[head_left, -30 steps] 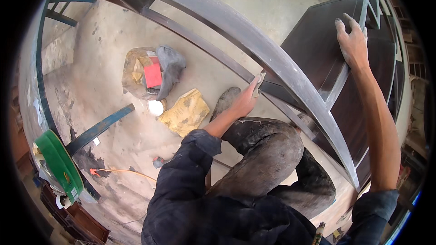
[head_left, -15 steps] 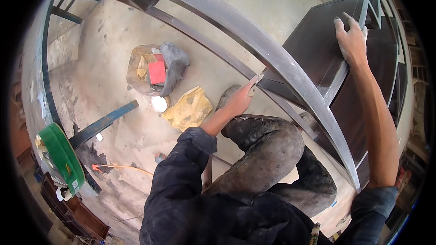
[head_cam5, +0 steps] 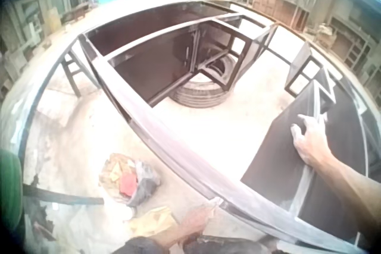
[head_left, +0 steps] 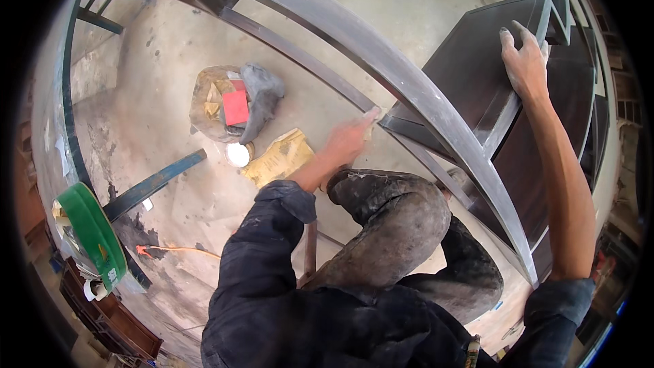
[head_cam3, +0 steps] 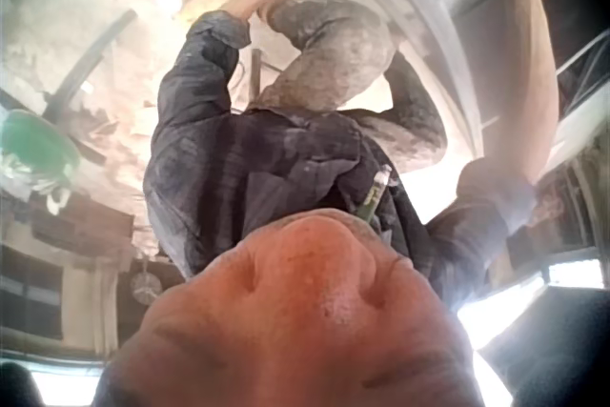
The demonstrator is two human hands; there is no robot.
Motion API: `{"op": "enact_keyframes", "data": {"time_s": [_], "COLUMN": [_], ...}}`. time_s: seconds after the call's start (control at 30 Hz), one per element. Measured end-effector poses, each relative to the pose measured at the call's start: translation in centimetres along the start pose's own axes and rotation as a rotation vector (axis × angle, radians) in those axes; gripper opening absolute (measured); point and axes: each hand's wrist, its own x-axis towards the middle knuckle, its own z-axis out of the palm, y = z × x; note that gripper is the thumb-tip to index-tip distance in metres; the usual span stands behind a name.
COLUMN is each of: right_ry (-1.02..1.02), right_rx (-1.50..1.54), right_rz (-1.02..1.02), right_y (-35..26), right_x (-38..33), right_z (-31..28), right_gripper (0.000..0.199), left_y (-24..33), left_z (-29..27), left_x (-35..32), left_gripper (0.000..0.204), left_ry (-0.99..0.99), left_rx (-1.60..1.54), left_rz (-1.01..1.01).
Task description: The person sands a metal frame structure using a sanding block and a scraper tool. They work on various sections of the frame, including corners and long edges, to smooth the surface.
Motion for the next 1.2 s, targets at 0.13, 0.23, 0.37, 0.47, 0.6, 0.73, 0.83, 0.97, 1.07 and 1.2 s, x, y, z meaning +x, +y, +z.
{"op": "enact_keyframes", "data": {"time_s": [0.13, 0.23, 0.37, 0.47, 0.6, 0.73, 0.83, 0.97, 1.07, 1.2], "right_ry": [-0.003, 0.004, 0.014, 0.005, 0.0, 0.013, 0.023, -0.005, 0.004, -0.056], "right_rx": [0.003, -0.017, -0.005, -0.013, -0.025, -0.044, -0.032, 0.028, 0.004, 0.003], "right_rz": [0.017, -0.006, 0.012, 0.005, -0.005, -0.018, -0.029, -0.004, -0.012, 0.024], "right_y": [-0.8, 0.5, -0.1, -0.1, 0.4, 0.5, -0.6, 0.0, -0.1, -0.2], "right_x": [-0.3, 0.1, -0.2, -0.3, -0.4, -0.1, 0.0, -0.7, -0.9, -0.7], "right_z": [-0.3, 0.1, -0.2, -0.3, -0.1, -0.1, -0.2, -0.8, -1.2, -0.6], "right_gripper": [0.061, 0.061, 0.061, 0.06, 0.059, 0.058, 0.056, 0.049, 0.045, 0.047], "left_y": [-1.1, 0.0, 0.0, 1.0, -1.9, -3.1, -4.4, -4.0, -10.5, -14.6], "left_z": [1.5, 2.4, -2.0, 2.4, 0.5, -7.9, -2.2, -6.8, -17.0, -24.9], "left_x": [-0.8, -0.3, -0.4, -0.4, -0.6, 0.5, -0.3, -0.1, 1.5, 1.9], "left_gripper": [0.07, 0.07, 0.071, 0.07, 0.069, 0.07, 0.068, 0.067, 0.066, 0.062], "left_ry": [0.266, 0.165, 0.23, 0.101, 0.135, 0.298, 0.303, 0.197, 0.536, 0.604], "left_rx": [-0.082, -0.01, -0.084, -0.06, 0.09, 0.116, -0.003, 0.119, 0.234, 0.258], "left_rz": [0.042, 0.109, -0.042, 0.073, 0.15, -0.058, -0.11, -0.02, -0.044, -0.224]}}
